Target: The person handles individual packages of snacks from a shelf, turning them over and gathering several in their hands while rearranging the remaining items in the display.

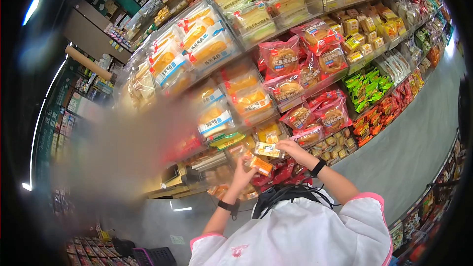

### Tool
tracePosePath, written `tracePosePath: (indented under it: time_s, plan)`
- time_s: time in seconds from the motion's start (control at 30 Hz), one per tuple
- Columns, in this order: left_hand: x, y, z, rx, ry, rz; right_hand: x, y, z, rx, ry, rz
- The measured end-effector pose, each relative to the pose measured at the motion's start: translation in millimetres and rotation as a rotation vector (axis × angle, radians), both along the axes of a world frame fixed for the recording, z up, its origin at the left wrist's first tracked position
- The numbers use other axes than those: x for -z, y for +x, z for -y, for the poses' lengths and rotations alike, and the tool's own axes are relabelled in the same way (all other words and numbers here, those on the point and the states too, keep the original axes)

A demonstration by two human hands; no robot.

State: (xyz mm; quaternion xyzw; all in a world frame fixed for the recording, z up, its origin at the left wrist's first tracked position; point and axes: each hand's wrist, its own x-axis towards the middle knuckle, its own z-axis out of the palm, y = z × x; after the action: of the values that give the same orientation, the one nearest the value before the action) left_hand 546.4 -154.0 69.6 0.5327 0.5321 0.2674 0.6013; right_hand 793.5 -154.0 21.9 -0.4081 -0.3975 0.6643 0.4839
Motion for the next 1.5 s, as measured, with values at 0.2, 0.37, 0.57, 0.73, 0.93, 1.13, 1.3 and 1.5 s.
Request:
tracePosePath:
  time_s: [0.2, 0.37, 0.57, 0.73, 0.93, 1.13, 1.3, 1.5]
  plan:
    - [-20, 5, 22, 0.057, 0.011, 0.276, -36, 12, 19, -0.027, -0.282, -0.483]
    - [-47, 17, 40, -0.038, 0.183, 0.381, -71, 10, 35, -0.158, -0.326, -0.564]
    - [-68, 13, 62, -0.018, 0.462, 0.201, -113, -9, 38, -0.329, -0.280, -0.658]
    - [-55, -12, 81, -0.131, 0.636, 0.056, -142, -32, 41, -0.463, -0.293, -0.753]
    - [-97, -57, 102, -0.046, 1.067, -0.439, -147, -79, 50, -0.483, -0.217, -0.707]
    - [-96, -110, 116, -0.326, 0.700, 0.322, -182, -121, 68, -0.398, -0.073, -0.643]
    - [-104, -177, 125, -0.250, 0.196, 0.905, -198, -154, 83, -0.298, 0.022, -0.599]
    - [-100, -241, 139, -0.324, -0.242, 1.271, -206, -212, 103, -0.261, 0.050, -0.528]
